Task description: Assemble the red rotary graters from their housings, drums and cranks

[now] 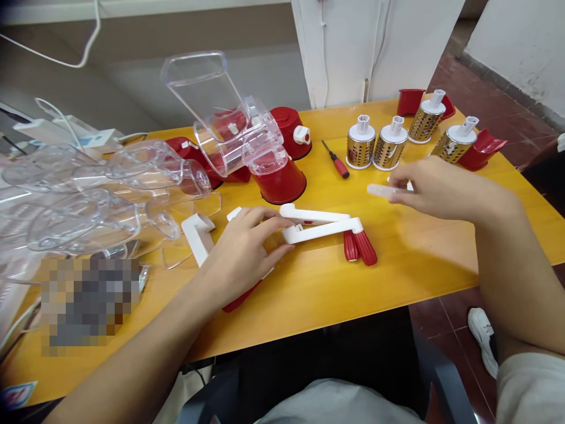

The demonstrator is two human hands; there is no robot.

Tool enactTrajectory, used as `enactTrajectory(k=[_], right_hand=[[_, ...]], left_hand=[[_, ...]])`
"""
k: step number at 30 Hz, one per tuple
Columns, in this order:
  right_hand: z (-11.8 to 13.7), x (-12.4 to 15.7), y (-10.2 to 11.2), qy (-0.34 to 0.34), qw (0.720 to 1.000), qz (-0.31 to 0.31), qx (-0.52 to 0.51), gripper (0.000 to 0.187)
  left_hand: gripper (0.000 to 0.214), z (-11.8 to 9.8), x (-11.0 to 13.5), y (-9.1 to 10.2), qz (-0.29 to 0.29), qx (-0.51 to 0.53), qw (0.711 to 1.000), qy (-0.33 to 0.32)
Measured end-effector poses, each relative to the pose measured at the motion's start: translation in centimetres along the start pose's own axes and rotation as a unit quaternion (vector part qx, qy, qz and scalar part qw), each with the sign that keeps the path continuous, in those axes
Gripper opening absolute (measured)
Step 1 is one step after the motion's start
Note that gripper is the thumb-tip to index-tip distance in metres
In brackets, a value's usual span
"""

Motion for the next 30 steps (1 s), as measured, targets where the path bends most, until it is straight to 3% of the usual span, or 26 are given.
enactTrajectory(k=[3,6,8,13,17,19,21,25,30], right_hand=[[4.3,-0.8,0.5,0.067,0.981,-0.044,-0.178,0.041],[7.7,-1.6,-0.7,0.087,0.925,-0.055,-0.365,0.046],[9.4,-2.3,-2.0,0.101,0.885,-0.049,-0.452,0.055],[10.6,-3.7,-5.3,0.111,0.815,-0.044,-0.567,0.056],[10.6,-3.3,-7.5,0.097,0.792,-0.02,-0.603,0.046],[10.9,-2.7,-8.4,0.095,0.802,0.003,-0.59,0.043],[11.5,-1.9,-9.0,0.103,0.834,0.015,-0.541,0.039],[12.8,-0.6,-9.1,0.184,0.908,-0.05,-0.374,0.021],[14.2,0.4,-8.7,0.281,0.922,-0.132,-0.232,0.011]], left_hand=[[0.025,-0.3,0.1,0.6,0.004,0.063,0.998,-0.015],[0.023,-0.6,0.3,1.3,-0.007,0.178,0.983,-0.035],[0.021,-0.6,0.4,1.4,-0.002,0.288,0.958,-0.012],[0.026,-0.4,0.6,1.0,0.025,0.514,0.856,0.052],[0.039,-0.5,0.5,1.3,0.061,0.551,0.83,0.053],[0.041,-0.4,0.3,1.6,0.047,0.551,0.831,0.058],[0.041,-0.2,0.1,1.9,0.006,0.554,0.83,0.064],[0.051,0.2,-0.1,2.3,-0.091,0.545,0.831,0.063],[0.066,0.3,0.2,2.1,-0.143,0.542,0.825,0.07]])
Point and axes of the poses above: each hand's wrist, its own x-axis away from the middle knuckle, its own y-axis out of the back of the hand, z = x × y, the point moved 5 cm from there along -x, towards the middle knuckle, and after that the axes turned 9 degrees about -x, right-handed, at the moved point
